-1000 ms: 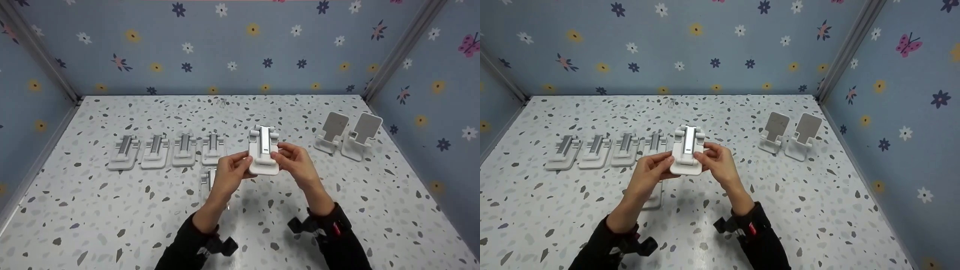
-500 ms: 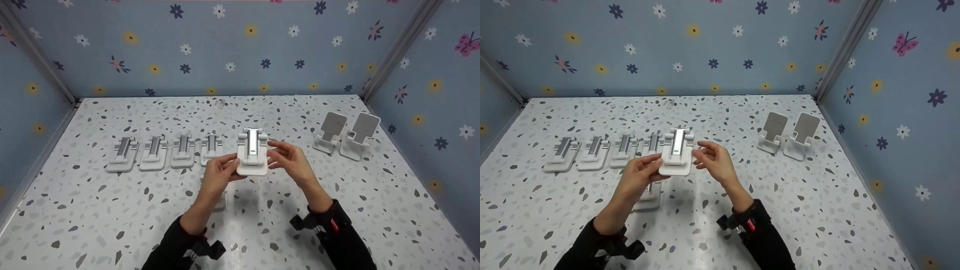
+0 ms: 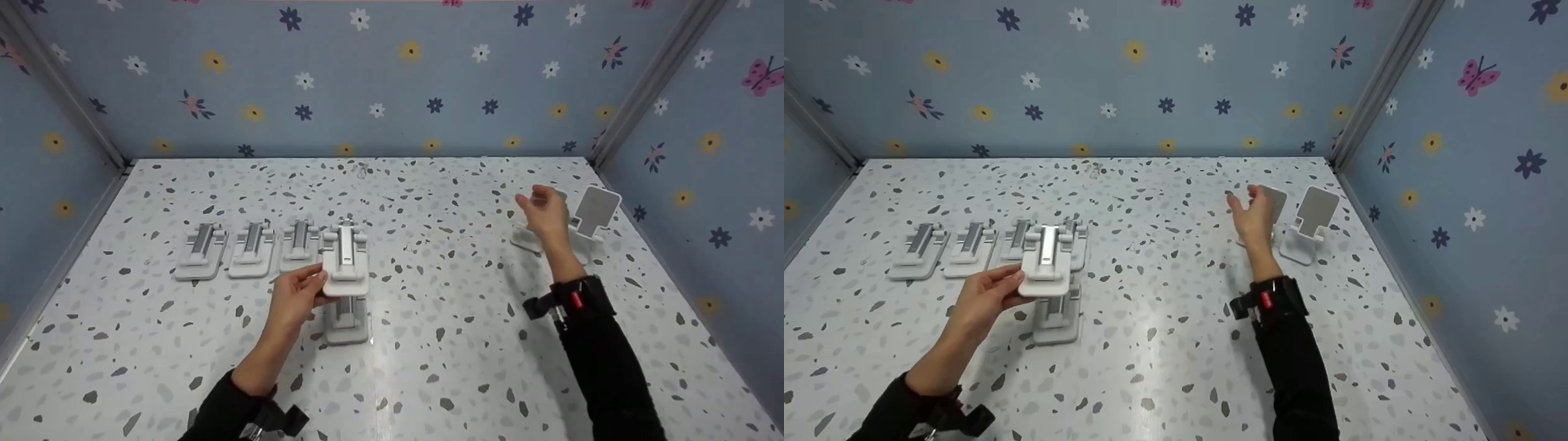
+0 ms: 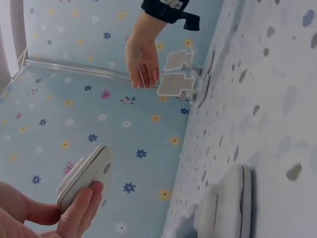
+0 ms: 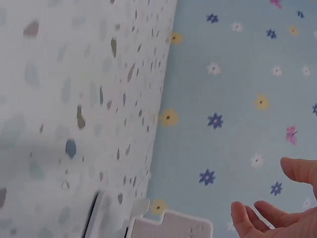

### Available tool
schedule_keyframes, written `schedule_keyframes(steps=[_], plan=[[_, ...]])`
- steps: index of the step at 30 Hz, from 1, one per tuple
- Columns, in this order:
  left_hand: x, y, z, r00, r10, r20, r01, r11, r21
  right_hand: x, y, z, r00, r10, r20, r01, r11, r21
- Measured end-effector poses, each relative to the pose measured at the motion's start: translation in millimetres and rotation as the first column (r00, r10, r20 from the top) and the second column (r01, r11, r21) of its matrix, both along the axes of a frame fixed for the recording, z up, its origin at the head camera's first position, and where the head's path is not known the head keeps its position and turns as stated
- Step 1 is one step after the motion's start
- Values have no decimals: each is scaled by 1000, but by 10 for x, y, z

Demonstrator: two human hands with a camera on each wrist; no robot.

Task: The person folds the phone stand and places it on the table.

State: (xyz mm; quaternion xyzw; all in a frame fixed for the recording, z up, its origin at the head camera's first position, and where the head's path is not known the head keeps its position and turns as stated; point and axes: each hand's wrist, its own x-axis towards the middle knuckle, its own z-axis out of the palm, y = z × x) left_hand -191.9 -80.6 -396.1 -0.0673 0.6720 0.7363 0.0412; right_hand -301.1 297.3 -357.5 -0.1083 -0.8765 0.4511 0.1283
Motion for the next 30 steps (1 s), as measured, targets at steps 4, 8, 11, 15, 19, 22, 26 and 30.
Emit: schedule_keyframes(steps=[4,8,11,15,19,22,26,30], plan=[[51,-229,-113,999,24,36,-23,999,-35,-117,228,-7,994,-107,5,105,989,106],[111,-411,-214,997,46,68,-42,997,-62,-211,388,-43,987,-156,39,149,980,132],[138,-512,-290,995,53,89,-45,995,-93,-433,661,-302,984,-169,51,161,977,140],[158,-624,-396,993,55,104,-41,990,-133,-997,1329,-1020,983,-170,63,161,978,135],[186,-705,-450,991,43,124,-19,982,-187,-1533,1975,-1703,971,-168,169,146,980,139],[216,-740,-449,988,17,153,16,977,-212,-1729,2238,-2017,978,-133,160,115,987,114],[244,-771,-487,985,-4,175,40,978,-203,-1472,1931,-1776,985,-127,121,131,991,-32],[262,-787,-546,983,-10,183,45,981,-191,-840,1166,-1032,979,-163,124,183,969,-167]])
